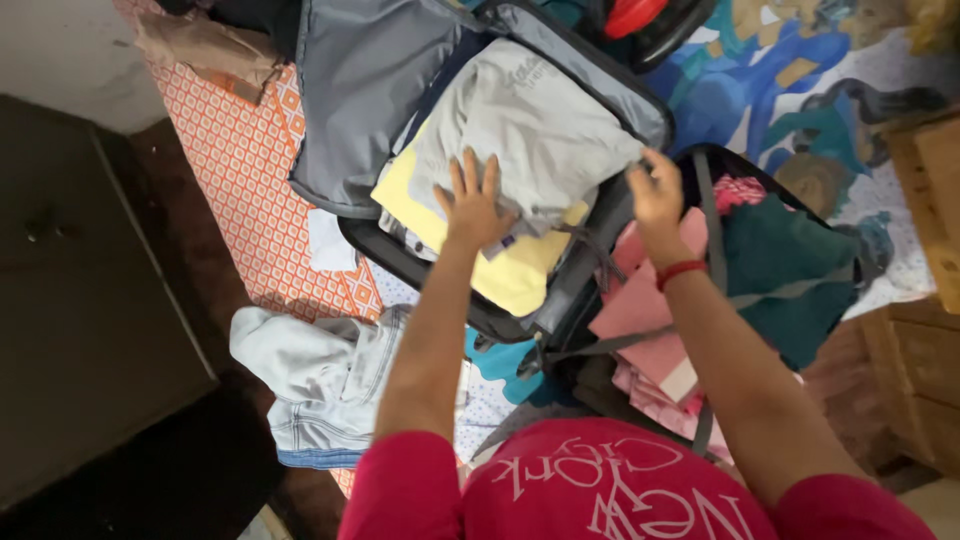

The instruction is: The person packs various folded clothes, including pants and shirts, into a black suitcase. They arrange the items to fit, close the suitcase, and then place a green bag on top of it.

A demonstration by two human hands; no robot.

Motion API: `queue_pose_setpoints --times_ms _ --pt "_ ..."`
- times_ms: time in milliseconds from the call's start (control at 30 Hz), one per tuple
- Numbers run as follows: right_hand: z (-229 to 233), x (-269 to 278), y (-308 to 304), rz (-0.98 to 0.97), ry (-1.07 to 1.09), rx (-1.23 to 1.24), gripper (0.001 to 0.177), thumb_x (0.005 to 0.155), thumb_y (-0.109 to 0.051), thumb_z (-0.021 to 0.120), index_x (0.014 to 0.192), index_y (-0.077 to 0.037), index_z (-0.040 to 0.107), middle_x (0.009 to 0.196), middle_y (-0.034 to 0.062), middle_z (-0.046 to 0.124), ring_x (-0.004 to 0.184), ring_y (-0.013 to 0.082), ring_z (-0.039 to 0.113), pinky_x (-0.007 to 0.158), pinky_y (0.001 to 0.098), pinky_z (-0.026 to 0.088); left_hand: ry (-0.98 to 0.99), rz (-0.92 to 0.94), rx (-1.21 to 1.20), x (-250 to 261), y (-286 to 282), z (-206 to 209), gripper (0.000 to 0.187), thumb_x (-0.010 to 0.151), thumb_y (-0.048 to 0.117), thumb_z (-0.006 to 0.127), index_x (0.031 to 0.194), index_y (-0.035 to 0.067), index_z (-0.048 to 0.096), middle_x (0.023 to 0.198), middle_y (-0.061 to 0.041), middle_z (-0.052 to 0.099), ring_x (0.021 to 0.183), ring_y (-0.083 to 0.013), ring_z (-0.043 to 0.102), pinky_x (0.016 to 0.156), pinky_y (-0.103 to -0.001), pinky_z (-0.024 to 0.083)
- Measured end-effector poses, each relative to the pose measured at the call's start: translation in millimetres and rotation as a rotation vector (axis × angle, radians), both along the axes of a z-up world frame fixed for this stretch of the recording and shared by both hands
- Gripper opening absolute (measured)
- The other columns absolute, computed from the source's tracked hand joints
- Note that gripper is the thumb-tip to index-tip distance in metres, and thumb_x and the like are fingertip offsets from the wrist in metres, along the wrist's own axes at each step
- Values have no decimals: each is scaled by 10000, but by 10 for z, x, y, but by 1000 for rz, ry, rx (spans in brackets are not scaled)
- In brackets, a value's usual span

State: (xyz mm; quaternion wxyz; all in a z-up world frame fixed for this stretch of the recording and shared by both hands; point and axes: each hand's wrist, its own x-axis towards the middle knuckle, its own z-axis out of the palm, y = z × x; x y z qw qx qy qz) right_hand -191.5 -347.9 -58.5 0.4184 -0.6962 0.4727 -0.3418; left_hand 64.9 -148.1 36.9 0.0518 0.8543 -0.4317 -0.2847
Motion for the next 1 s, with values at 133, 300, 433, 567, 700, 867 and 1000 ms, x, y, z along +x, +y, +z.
queue_pose_setpoints --times_ms 133,300,433,567,700,867,1000 --pt "-278 369 379 285 142 -87 652 940 -241 823 1525 -89 578 1630 319 403 1537 413 385 1267 430 306 -55 1 -100 -63 202 -118 1083 796 494 794 1625 237 147 1701 -145 -16 1562 -415 33 1162 -760 118" --pt "6 1134 534 548 604 231 1352 600 -518 962 1637 -168 169 1657 342 15 1535 521 33 1163 667 192 50 -47 7 105 346 -127 1058 745 389 830 1609 242 237 1703 -137 62 1555 -403 84 1157 -688 170" --pt "163 1268 538 572 710 310 1533 438 -564 978 1649 -200 111 1665 315 -61 1524 548 -61 1120 783 147 104 278 -610 713 631 -645 752 874 377 784 1511 92 504 1553 -206 481 1470 -392 449 1241 -468 378" --pt "225 1273 602 550 678 286 1513 449 -586 976 1661 -217 149 1688 301 -33 1555 535 -37 1119 793 154 -499 950 -352 1774 1209 -1208 880 841 492 840 1406 -90 497 1391 -278 557 1300 -450 513 1133 -510 399" --pt "309 1323 637 530 728 333 1526 400 -555 990 1639 -243 154 1687 289 -58 1548 521 -49 1122 776 154 616 1530 -440 2289 1572 -1575 794 980 531 755 1490 27 414 1354 -95 521 1276 -261 507 1092 -435 380" --pt "327 1306 612 539 675 328 1518 422 -546 998 1651 -247 158 1684 295 -66 1545 524 -67 1137 771 126 909 1325 -1166 2440 1183 -996 380 829 116 799 1172 -6 689 1145 -110 729 1054 -258 707 964 -408 583" --pt "93 1288 585 521 724 335 1476 441 -502 998 1640 -244 177 1687 271 -54 1552 499 -61 1151 755 151 1181 941 -1115 1839 502 -83 326 774 -19 709 1091 39 661 998 -72 685 884 -213 696 782 -400 628"
